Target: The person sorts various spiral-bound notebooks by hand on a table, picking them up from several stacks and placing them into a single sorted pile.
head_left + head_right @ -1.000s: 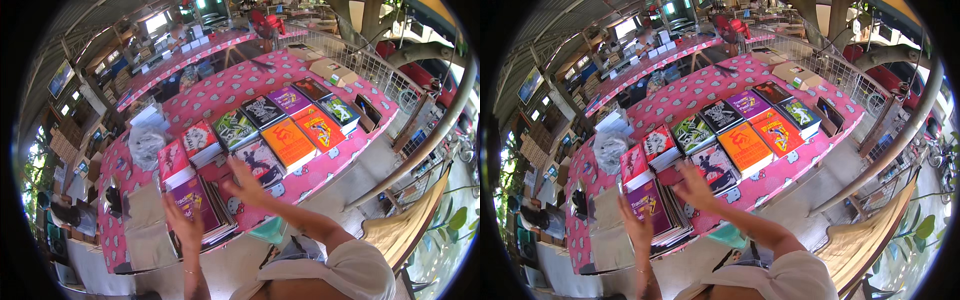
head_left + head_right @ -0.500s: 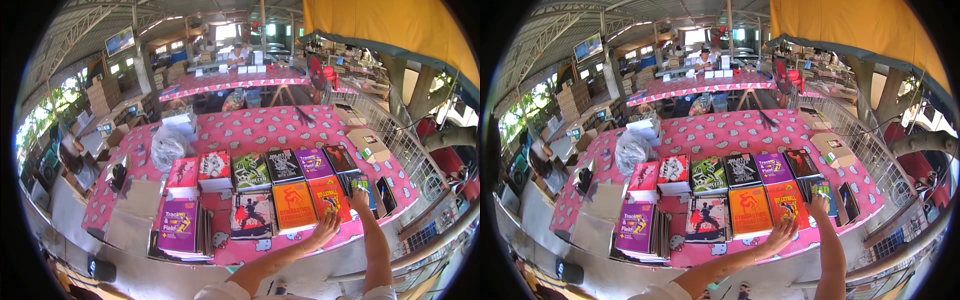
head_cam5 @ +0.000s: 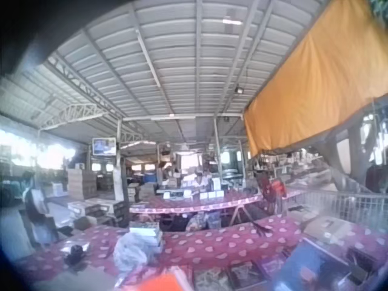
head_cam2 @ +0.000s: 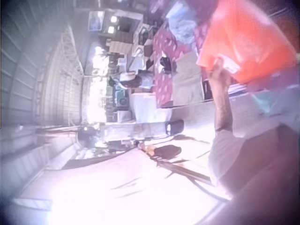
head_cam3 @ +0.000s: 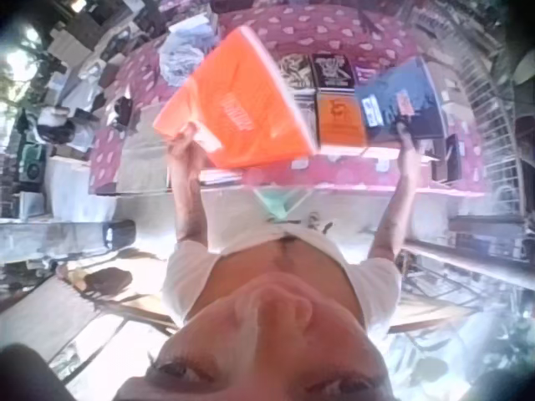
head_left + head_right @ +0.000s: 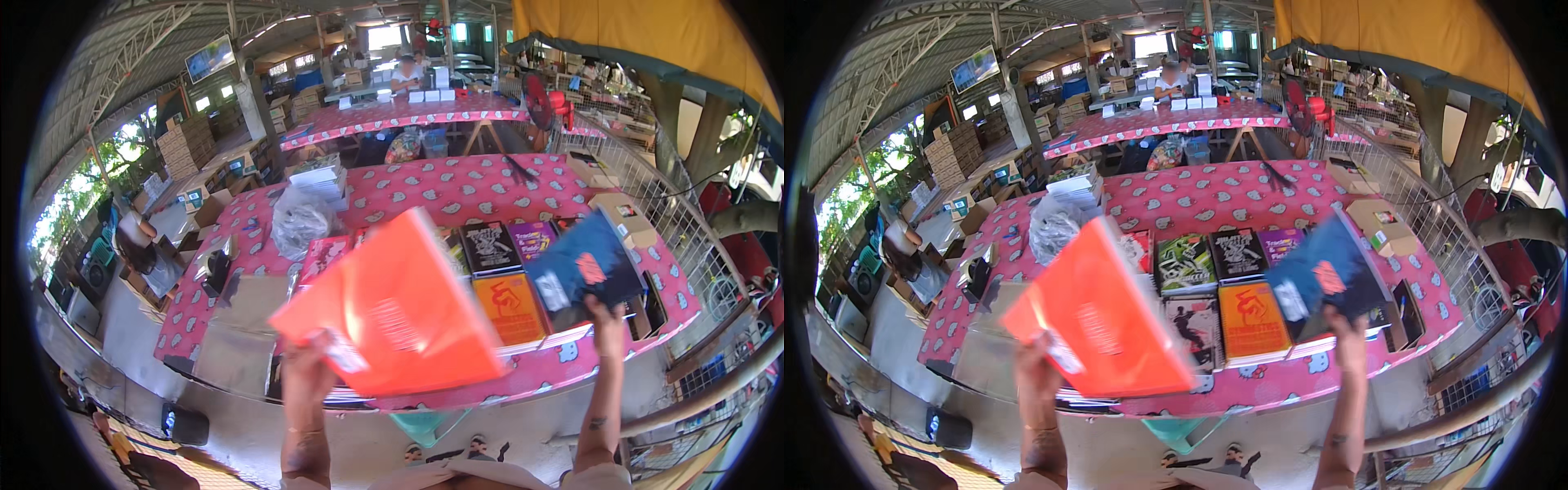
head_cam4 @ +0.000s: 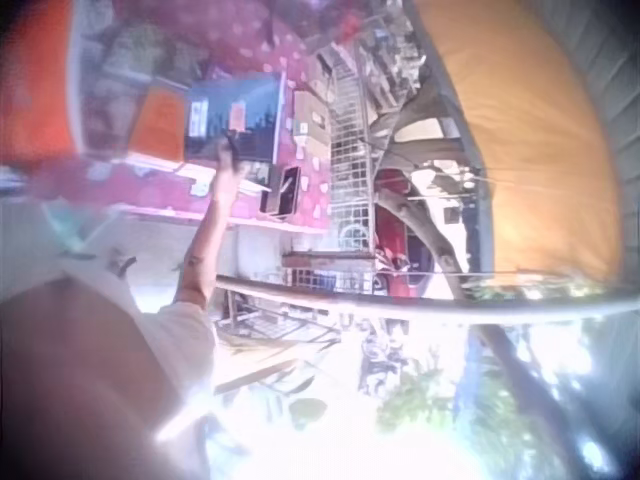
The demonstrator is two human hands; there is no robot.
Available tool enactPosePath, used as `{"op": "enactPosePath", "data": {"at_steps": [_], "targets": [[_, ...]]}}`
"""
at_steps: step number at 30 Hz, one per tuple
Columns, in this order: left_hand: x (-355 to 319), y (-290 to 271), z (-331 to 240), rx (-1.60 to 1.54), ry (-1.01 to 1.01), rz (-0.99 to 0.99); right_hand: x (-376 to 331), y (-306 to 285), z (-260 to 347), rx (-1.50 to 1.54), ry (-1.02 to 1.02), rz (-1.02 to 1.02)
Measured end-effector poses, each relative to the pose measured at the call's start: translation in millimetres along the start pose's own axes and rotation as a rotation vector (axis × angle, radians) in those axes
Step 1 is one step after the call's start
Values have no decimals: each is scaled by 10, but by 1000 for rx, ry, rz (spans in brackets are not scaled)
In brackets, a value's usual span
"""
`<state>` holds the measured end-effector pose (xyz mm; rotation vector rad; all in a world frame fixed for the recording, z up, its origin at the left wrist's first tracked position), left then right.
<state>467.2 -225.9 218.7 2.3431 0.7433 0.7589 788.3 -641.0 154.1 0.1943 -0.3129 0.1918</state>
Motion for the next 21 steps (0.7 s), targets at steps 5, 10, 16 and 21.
{"op": "enactPosePath", "data": {"at_steps": [5, 10, 16, 21], "targets": [[-347, -620, -1674, 703, 802, -288, -629, 2604, 412, -208, -476, 433], [-114, -174, -866, 1834, 886, 162, -1217, 3995, -387, -570, -969, 963], [-494, -923, 96, 1946, 112, 603, -899, 3212, -789, -604, -528, 416], [-533, 211, 1176, 1653, 441, 780, -457, 1789, -1552, -1466, 120, 163]]}}
Point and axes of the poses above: each hand's wrist, its own x-axis towards the middle knuckle, its own y-axis out of the palm, z = x × y, the point moved 7 cm from there along x, towards the middle knuckle, and after that the axes turned 1 degree about z, right-handed, at the moved point
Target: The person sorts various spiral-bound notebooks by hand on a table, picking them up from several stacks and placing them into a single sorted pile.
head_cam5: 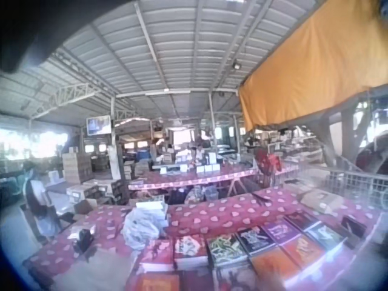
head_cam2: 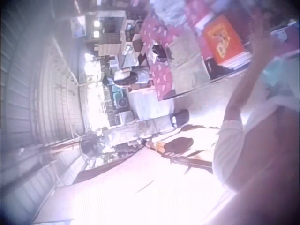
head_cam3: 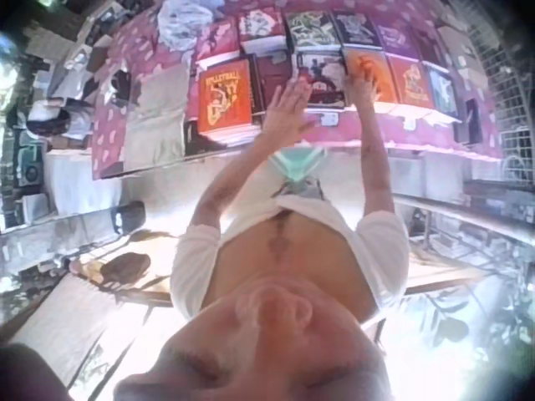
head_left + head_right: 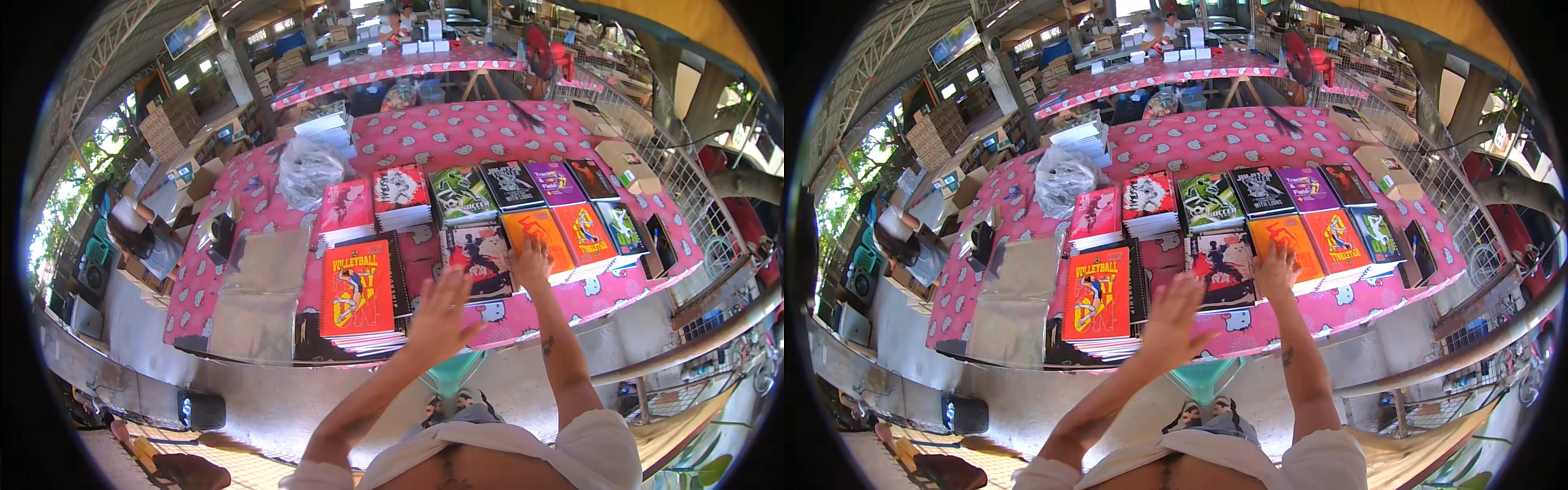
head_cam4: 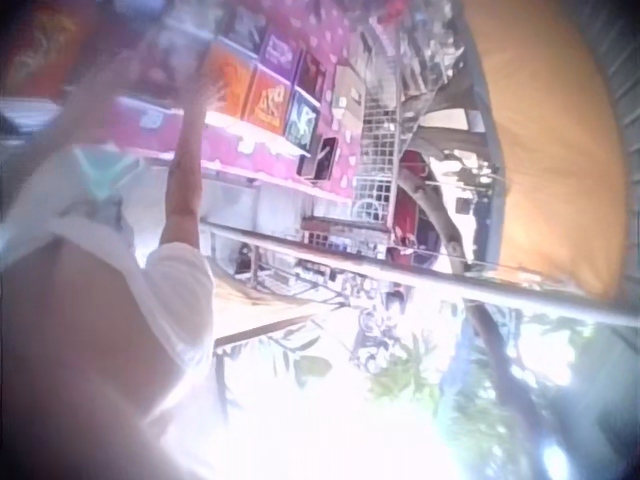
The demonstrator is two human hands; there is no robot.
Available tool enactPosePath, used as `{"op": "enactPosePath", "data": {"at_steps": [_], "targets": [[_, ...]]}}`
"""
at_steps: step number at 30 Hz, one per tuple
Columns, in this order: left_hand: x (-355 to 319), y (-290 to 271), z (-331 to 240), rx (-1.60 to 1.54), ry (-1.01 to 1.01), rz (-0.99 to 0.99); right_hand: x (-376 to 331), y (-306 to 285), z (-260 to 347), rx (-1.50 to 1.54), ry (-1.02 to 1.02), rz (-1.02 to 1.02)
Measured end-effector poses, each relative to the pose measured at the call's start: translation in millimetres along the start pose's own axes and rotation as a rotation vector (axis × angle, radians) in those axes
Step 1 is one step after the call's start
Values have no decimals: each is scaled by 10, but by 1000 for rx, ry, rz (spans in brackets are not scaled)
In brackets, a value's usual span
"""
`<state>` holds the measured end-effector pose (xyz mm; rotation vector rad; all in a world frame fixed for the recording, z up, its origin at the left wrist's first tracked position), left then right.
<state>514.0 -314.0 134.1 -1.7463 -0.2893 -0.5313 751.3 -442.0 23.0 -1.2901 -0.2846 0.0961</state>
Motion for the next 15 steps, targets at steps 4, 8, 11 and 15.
{"op": "enactPosePath", "data": {"at_steps": [4, 8, 11, 15], "targets": [[1, 1120, 147, 160, -49, -19, -7, -88, 60, -87, -60, -58], [197, 513, 44, -129, -142, 59, 193, -151, -222, -5, -234, 77], [-272, -715, 885, -439, -586, -326, 131, -1047, 133, 448, -277, -42], [-957, -2185, 812, -258, -316, -989, -358, -1654, 1013, 1204, -594, -244]]}}
Point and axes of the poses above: each hand's wrist, its own x-axis towards the middle knuckle, its own y-axis out of the palm, z = x × y, the point moved 7 cm from there along x, towards the middle knuckle, and after that the axes turned 1 degree about z, right-handed, at the moved point
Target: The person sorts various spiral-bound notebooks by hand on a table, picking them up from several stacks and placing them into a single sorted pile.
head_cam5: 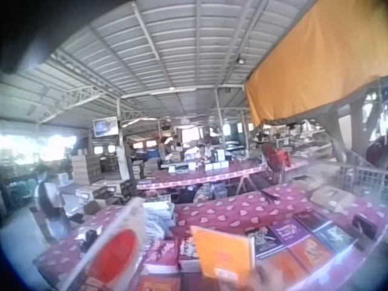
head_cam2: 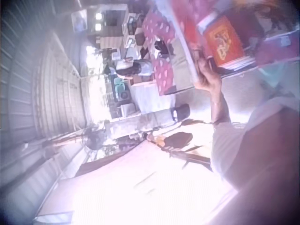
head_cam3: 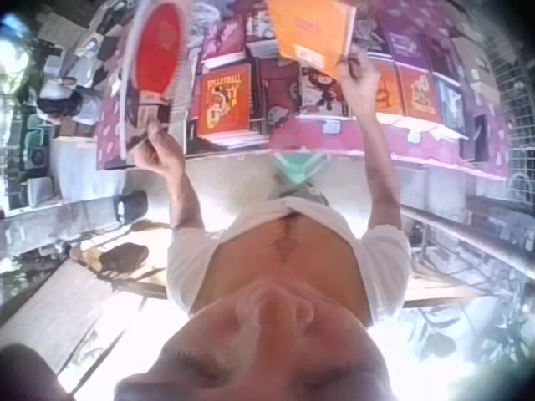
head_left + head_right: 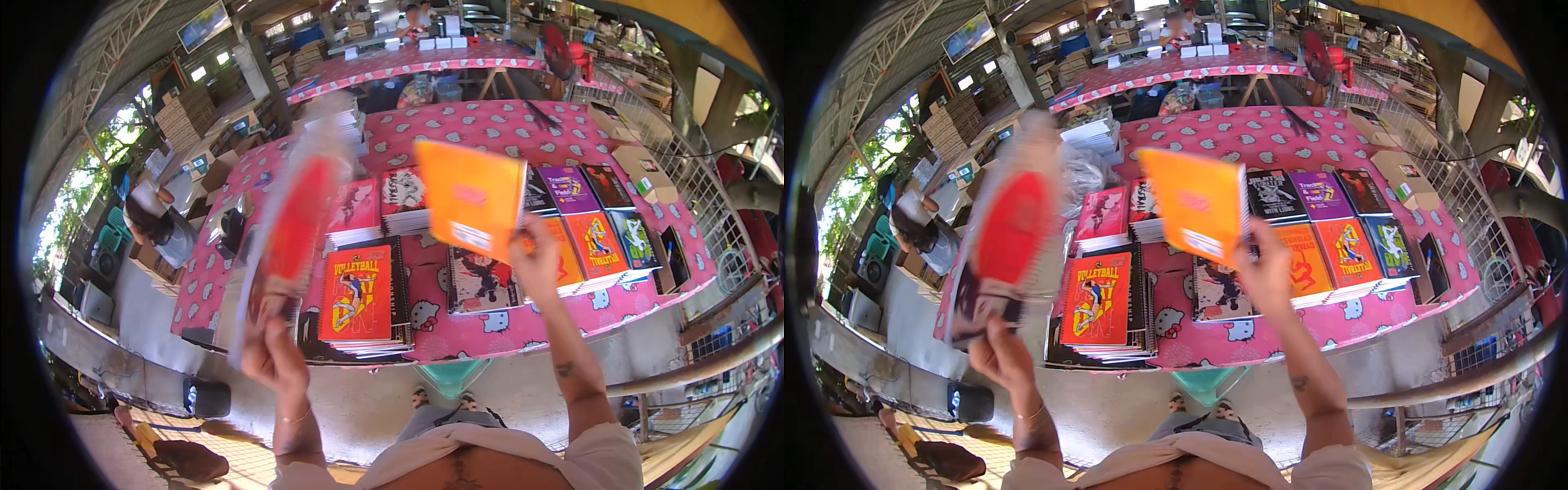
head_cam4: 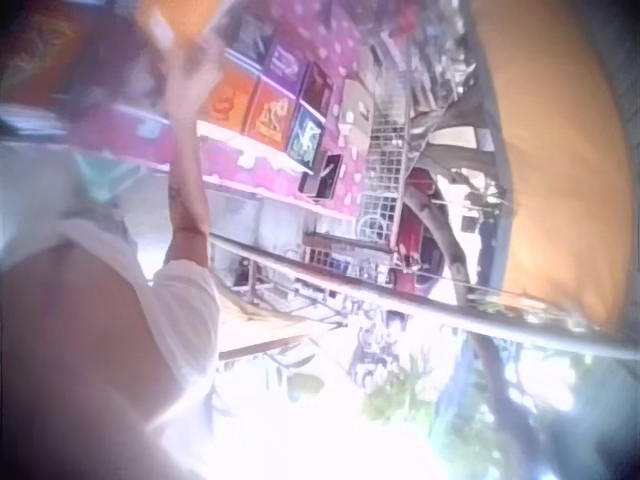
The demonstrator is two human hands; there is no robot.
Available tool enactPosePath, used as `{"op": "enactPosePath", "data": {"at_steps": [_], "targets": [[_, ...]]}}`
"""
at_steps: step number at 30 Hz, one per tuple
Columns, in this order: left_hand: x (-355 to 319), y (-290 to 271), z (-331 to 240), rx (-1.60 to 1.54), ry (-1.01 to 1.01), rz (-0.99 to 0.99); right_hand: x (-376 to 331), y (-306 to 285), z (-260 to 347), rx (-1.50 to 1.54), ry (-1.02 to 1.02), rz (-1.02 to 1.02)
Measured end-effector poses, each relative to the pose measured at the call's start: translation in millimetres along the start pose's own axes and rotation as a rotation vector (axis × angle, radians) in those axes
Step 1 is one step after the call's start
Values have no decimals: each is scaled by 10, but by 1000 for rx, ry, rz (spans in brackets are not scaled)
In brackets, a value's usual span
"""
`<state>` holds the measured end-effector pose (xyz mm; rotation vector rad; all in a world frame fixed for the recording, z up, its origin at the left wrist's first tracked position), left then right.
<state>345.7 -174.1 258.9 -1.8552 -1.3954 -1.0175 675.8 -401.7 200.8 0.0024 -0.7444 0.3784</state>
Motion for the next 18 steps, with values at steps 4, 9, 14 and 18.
{"op": "enactPosePath", "data": {"at_steps": [4, 9, 14, 18], "targets": [[58, 228, -89, 436, 313, 442, -289, 1114, -86, -60, -323, 320], [-773, 421, 902, 386, 213, 1190, -302, 1737, -606, -31, -340, 517], [429, 930, 1942, 57, -303, 771, 386, 2273, -1550, -372, -320, 275], [54, 1496, 3562, 407, 227, 799, 391, 2818, -2028, -780, -396, 470]]}}
Point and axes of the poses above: each hand's wrist, its own x-axis towards the middle knuckle, its own y-axis out of the palm, z = x × y, the point moved 7 cm from there along x, towards the middle knuckle, and after that the axes turned 1 degree about z, right-handed, at the moved point
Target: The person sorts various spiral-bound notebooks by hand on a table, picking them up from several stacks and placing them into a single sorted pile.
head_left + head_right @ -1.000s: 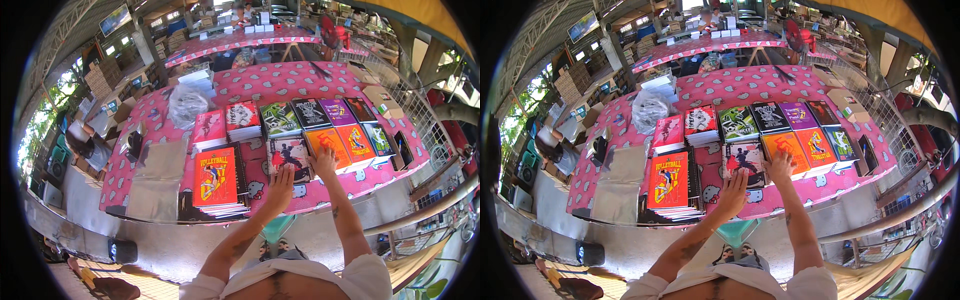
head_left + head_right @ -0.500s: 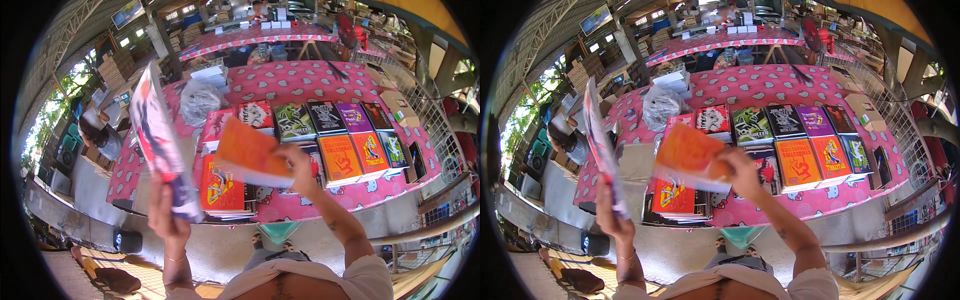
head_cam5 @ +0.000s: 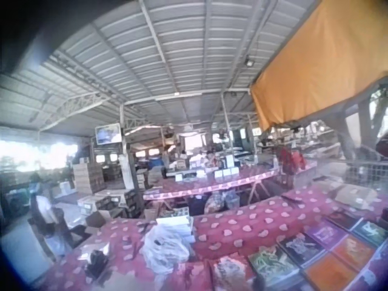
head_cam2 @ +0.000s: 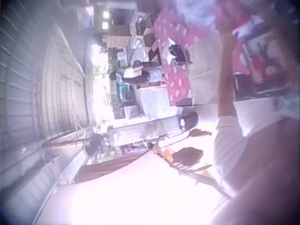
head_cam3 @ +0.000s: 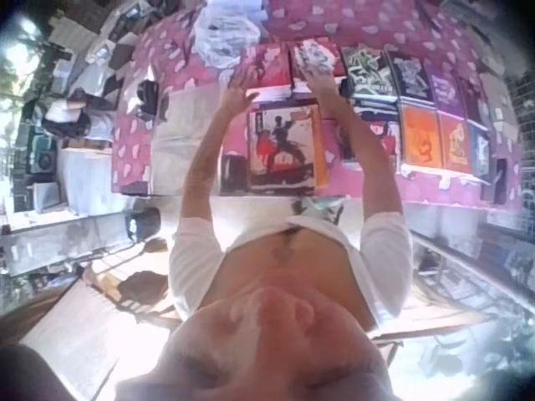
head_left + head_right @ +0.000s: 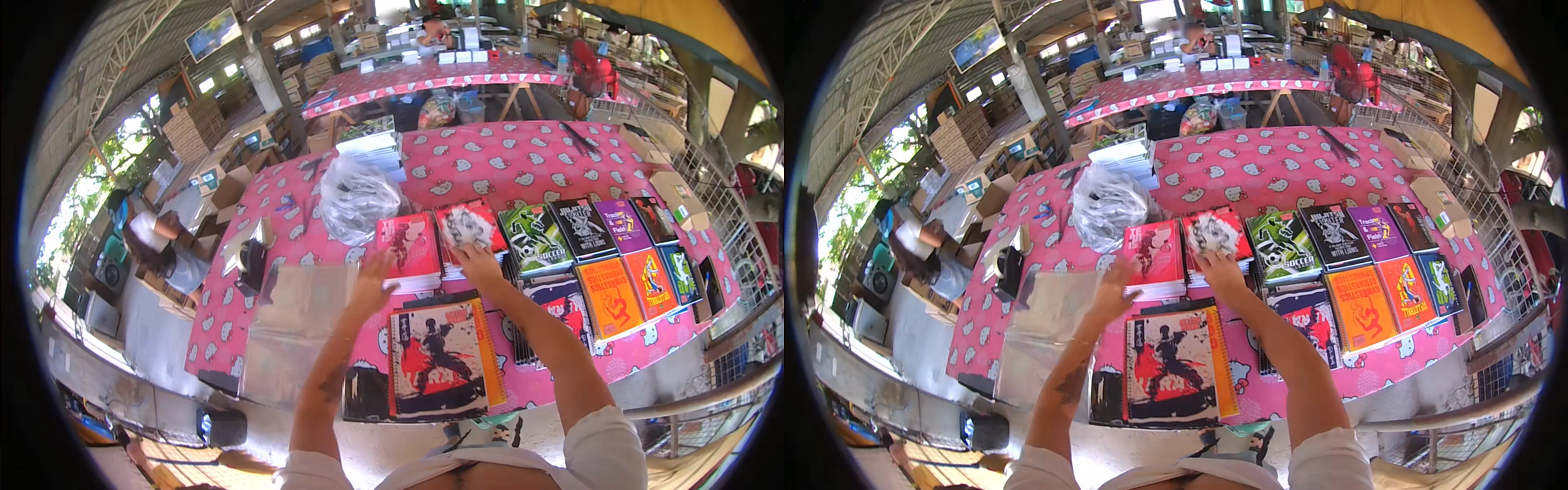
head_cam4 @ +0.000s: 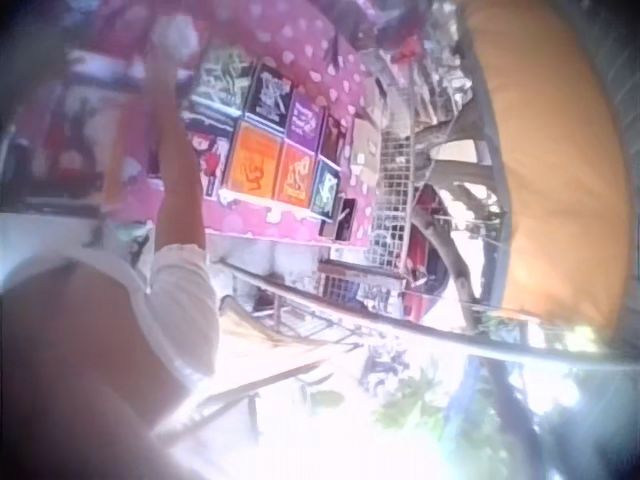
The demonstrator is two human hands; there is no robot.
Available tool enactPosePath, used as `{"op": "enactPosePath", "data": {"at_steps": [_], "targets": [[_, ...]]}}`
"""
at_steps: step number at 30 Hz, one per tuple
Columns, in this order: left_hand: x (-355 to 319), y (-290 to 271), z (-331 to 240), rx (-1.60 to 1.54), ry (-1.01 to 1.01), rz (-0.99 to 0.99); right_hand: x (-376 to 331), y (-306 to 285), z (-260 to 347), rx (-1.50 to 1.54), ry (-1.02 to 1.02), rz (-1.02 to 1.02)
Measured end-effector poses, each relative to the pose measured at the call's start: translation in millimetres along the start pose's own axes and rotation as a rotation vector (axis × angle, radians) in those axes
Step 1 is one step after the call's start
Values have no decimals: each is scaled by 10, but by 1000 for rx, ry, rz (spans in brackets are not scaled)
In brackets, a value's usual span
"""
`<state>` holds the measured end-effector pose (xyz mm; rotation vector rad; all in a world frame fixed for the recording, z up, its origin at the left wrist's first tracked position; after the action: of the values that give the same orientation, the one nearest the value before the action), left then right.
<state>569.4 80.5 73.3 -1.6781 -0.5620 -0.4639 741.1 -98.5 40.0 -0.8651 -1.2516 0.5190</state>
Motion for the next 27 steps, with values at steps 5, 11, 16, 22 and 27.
{"op": "enactPosePath", "data": {"at_steps": [5, 11, 16, 22, 27], "targets": [[-109, 195, 275, 77, 96, 173, 206, -1106, -219, 239, 230, -258], [359, -2031, 10, -361, -355, -366, -238, -2012, -288, 1065, 367, -106], [-128, -2646, -1490, -122, 122, -345, -565, -1093, 28, 1183, 408, 36], [-1224, -1441, -2261, -263, 224, 460, -823, -1149, 412, 761, 341, -80], [-1008, -1396, -1757, -342, -183, 199, -1517, -1073, 359, 1427, 938, 83]]}}
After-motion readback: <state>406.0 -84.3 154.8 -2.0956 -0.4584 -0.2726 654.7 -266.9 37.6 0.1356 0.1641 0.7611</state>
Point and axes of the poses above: each hand's wrist, its own x-axis towards the middle knuckle, its own y-axis out of the palm, z = x × y, the point moved 7 cm from there along x, towards the middle knuckle, and after that the axes turned 1 degree about z, right-handed, at the moved point
